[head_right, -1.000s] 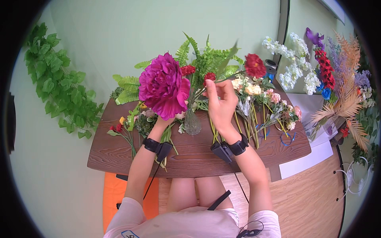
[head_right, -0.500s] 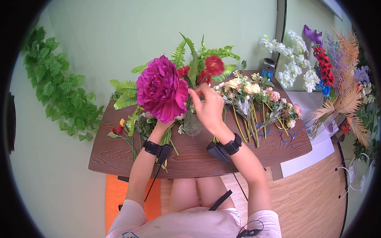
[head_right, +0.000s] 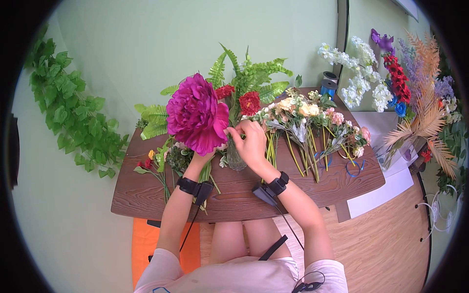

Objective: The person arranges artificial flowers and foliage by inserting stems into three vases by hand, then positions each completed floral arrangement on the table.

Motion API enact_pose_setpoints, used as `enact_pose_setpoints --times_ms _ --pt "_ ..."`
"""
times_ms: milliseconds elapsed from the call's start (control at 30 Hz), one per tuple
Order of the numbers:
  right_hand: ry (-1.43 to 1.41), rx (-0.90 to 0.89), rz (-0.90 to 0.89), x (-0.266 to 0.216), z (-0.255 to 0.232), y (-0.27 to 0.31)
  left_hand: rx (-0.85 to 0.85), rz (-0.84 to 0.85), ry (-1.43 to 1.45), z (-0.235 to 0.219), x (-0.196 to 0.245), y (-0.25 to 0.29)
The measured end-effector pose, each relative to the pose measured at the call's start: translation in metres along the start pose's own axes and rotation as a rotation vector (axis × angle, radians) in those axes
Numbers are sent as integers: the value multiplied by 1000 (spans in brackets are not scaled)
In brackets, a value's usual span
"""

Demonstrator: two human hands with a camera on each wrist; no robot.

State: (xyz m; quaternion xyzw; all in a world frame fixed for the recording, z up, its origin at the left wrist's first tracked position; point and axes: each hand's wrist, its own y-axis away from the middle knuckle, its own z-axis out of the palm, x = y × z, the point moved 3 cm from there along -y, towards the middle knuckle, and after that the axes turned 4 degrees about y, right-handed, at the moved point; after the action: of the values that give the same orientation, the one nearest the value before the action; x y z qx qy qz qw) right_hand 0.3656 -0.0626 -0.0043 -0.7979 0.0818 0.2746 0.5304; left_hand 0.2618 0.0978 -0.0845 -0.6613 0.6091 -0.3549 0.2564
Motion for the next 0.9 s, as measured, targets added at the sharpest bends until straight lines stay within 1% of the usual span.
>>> enact_pose_setpoints --times_ms 33,67,100,133,167,200,300,367,433,500,533,600,633,667,700,767,900 --pt "1 1 0 1 0 0 37 -92 94 0 1 -1" --pt "-61 9 23 1 1 1 73 -184 187 -1 3 -3" --pt "-124 17 45 1 1 1 74 -183 186 -4 11 -8" --pt "-125 18 43 -1 2 0 113 -179 213 -8 19 -13" --pt "-230 74 76 -4 0 -1 152 -176 240 -10 22 -15" --pt "-334 129 110 -6 -2 -1 152 -176 239 -7 16 -10" --pt "-299 163 119 -9 -11 -3 104 -170 232 5 -2 3" --pt "-317 185 133 -2 -10 1 149 -89 107 5 -4 4" --pt "-336 207 143 4 -9 4 165 -99 107 6 -4 3" --pt "-530 236 299 7 -8 8 182 -109 108 2 1 -1" --pt "-530 236 298 9 -8 7 190 -97 112 0 3 -3" --pt "-721 167 422 19 -5 4 197 -84 116 -11 18 -12" --pt "-816 132 484 23 -3 2 177 -165 219 -16 25 -17" --pt "-829 100 495 22 -3 -2 156 -246 321 -18 28 -19" --pt "-829 101 495 21 -5 -4 155 -245 321 -17 29 -18" --pt "-802 7 469 17 -5 -9 191 -144 260 -17 29 -17" --pt "-797 -23 464 11 -6 -13 177 -136 200 -11 23 -13"
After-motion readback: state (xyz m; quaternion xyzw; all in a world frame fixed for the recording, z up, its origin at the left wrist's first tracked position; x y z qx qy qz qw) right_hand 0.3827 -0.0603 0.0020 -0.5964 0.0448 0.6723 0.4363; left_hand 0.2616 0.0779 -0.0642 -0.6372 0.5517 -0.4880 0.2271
